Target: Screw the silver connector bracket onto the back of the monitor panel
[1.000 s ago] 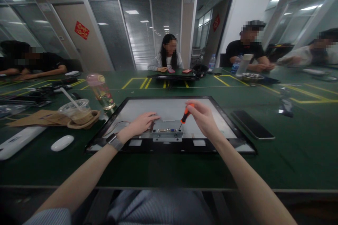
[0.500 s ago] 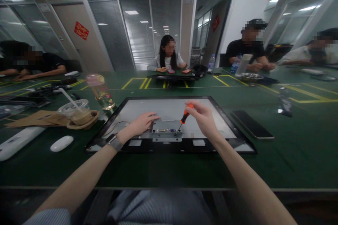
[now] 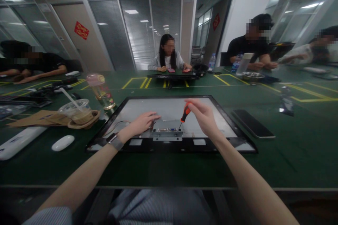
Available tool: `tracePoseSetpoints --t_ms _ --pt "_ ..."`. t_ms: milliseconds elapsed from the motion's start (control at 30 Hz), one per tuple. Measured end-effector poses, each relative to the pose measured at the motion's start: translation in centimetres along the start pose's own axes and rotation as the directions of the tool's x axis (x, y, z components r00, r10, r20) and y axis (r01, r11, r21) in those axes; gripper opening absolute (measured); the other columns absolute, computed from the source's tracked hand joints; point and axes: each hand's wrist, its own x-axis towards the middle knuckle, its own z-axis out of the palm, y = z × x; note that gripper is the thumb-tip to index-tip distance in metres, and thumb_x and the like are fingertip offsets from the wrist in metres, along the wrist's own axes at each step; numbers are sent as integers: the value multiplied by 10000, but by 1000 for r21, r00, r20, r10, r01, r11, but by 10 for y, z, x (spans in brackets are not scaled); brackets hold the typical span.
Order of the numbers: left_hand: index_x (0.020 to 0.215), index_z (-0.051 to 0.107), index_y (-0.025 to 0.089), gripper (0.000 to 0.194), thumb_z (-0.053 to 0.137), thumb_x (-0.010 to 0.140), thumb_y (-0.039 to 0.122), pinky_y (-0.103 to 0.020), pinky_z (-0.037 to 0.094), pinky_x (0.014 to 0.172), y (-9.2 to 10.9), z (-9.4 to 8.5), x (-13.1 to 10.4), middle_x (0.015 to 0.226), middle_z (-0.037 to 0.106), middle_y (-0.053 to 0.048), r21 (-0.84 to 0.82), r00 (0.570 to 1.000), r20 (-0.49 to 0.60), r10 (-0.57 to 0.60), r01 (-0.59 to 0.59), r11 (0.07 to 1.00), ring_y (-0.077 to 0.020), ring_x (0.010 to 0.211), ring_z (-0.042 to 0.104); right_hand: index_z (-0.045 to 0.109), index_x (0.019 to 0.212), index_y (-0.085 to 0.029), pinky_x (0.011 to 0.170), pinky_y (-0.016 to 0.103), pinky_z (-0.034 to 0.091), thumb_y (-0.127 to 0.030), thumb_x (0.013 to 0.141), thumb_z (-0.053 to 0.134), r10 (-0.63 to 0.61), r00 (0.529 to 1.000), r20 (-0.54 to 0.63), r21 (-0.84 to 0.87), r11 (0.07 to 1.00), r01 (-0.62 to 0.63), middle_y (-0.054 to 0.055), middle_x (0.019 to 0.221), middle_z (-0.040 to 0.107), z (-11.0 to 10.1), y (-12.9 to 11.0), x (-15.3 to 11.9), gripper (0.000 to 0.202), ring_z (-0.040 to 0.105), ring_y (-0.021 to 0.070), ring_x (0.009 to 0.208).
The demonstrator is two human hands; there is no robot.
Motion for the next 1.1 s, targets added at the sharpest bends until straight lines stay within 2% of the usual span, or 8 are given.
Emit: tracePoseSetpoints --t_ms 133,267,433,533,667,767,900,1100 --pt "1481 533 270 498 400 1018 144 -450 386 1208 2 -1 1 1578 485 -77 19 1000 -3 2 -2 1000 -253 1433 481 796 1123 -329 1055 548 522 -484 857 785 49 994 95 111 992 -60 46 1132 794 4 -2 -2 309 728 268 1080" --pt "1486 532 259 491 389 1028 155 -445 362 1225 3 -2 1 1583 481 -82 21 1000 7 -7 6 1000 -255 1451 463 792 1138 -327 1034 545 536 -468 859 788 39 994 102 86 995 -48 42 1079 810 1 1 -2 312 740 263 1056" --pt "1485 531 279 491 394 1029 163 -433 367 1221 2 -1 0 1585 481 -67 7 1000 -6 -15 15 1000 -244 1456 458 834 976 -317 996 506 539 -427 729 894 38 999 0 -45 998 -38 13 934 799 -8 10 1 277 724 236 917" --pt "1490 525 278 491 398 1028 170 -444 366 1220 -1 2 0 1588 475 -71 10 1000 0 -1 1 1000 -249 1455 457 831 1013 -319 1030 505 514 -460 798 835 36 999 -11 -40 999 -36 20 984 796 -7 10 1 258 716 235 957" --pt "1491 523 276 491 391 1030 169 -457 372 1214 -4 4 1 1588 475 -75 14 1000 -7 11 -11 1000 -252 1455 457 776 1192 -328 1040 515 519 -462 883 756 51 994 92 54 997 -56 48 1114 792 -1 4 -2 337 721 250 1055" --pt "1491 523 273 494 394 1027 162 -457 377 1210 -3 3 1 1591 473 -75 16 1000 -13 9 -9 1000 -255 1452 461 786 1145 -311 995 510 545 -441 848 792 38 996 81 20 999 -40 47 1041 793 0 3 -2 325 729 247 984" --pt "1498 514 281 495 395 1031 168 -456 374 1211 -1 2 0 1591 473 -71 12 1000 -6 2 -1 1000 -258 1455 457 817 1001 -307 964 461 547 -408 797 836 22 999 -29 -65 998 -24 7 868 762 -3 8 0 229 705 212 868" --pt "1502 508 287 497 389 1034 168 -461 374 1212 -3 4 1 1596 466 -71 22 1000 -4 7 -7 1000 -254 1463 448 801 1104 -312 1024 467 517 -471 881 752 24 999 25 29 999 -25 40 1036 795 0 6 0 279 713 238 1033"
